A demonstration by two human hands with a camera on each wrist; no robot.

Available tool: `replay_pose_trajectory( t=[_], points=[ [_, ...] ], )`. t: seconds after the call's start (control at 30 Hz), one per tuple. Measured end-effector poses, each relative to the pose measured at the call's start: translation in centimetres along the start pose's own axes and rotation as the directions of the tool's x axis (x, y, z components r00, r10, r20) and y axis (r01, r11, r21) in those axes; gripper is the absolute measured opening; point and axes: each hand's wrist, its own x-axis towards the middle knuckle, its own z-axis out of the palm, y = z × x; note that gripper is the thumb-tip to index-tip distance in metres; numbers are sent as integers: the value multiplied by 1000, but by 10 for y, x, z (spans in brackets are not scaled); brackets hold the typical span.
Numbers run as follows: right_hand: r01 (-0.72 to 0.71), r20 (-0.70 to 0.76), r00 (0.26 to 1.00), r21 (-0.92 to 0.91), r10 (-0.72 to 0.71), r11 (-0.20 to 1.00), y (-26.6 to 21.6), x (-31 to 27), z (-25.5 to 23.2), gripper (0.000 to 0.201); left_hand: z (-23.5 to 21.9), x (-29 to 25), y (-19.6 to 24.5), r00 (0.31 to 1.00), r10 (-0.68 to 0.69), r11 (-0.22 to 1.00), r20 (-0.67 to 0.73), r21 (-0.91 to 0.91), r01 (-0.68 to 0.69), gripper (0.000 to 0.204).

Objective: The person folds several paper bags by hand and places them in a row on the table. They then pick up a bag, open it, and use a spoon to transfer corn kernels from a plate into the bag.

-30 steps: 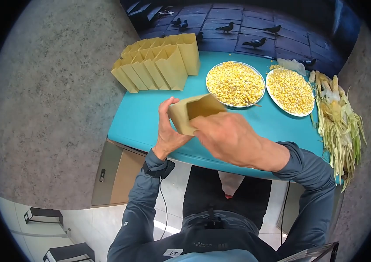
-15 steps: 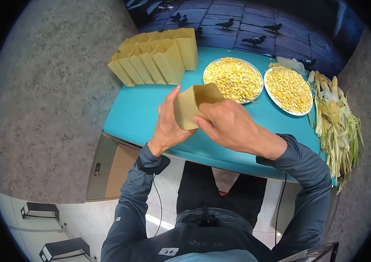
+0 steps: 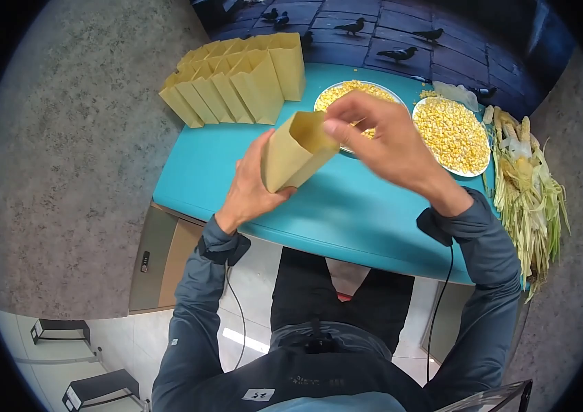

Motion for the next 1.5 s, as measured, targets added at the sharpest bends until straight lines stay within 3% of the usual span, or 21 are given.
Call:
replay_pose_trajectory(
  t=[0.07, 0.1, 0.17, 0.3, 0.4, 0.47, 0.5, 0.57, 0.6, 0.67, 0.9, 1.27, 1.4, 1.5],
  points=[
    [-38, -208, 978, -98, 17, 994, 4, -2, -19, 32, -4, 3, -1, 1000, -13, 999, -10, -35, 13, 117],
    [-44, -199, 980, -107, 22, 993, 11, -7, -28, 32, -4, 4, -4, 999, -45, 997, -10, -56, 44, 117],
    [-233, -227, 962, -414, 148, 880, 31, -21, -47, 33, -5, 7, -8, 995, -95, 993, -2, -73, 95, 117],
    [-267, -194, 962, -544, 190, 795, 85, -54, -59, 35, -2, 11, -14, 993, -115, 990, -4, -84, 114, 117],
    [-378, -223, 926, -528, 306, 760, 97, -66, -56, 38, 0, 11, -14, 995, -101, 992, -2, -79, 100, 116],
    [-534, -261, 845, -419, 466, 734, 100, -68, -51, 39, 0, 11, -13, 997, -80, 996, -15, -49, 79, 115],
    [-536, -261, 844, -416, 468, 735, 99, -68, -48, 39, -2, 11, -12, 997, -81, 996, -12, -47, 80, 115],
    [-687, -212, 722, -106, 659, 718, 96, -66, -42, 35, -5, 11, -10, 993, -113, 993, -13, -44, 113, 115],
    [-689, -213, 720, -104, 660, 718, 100, -67, -41, 35, -6, 11, -10, 994, -112, 993, -10, -44, 112, 115],
    [-643, -282, 719, 79, 635, 762, 111, -68, -38, 27, -8, 9, -11, 993, -111, 993, -30, -46, 109, 111],
    [-637, -340, 660, 220, 670, 739, 111, -58, -47, 18, -12, 7, -13, 995, -103, 993, -2, -55, 102, 111],
    [-616, -454, 733, -129, 506, 777, 105, -3, -67, 17, -1, 10, -1, 996, -91, 990, 0, -108, 90, 108],
    [-598, -478, 719, -56, 505, 799, 115, -11, -83, 18, -7, 4, -15, 998, -59, 991, -26, -119, 56, 109],
    [-582, -496, 687, 62, 531, 811, 123, -19, -91, 18, -12, 3, -14, 993, -119, 987, -26, -115, 116, 110]
  ],
)
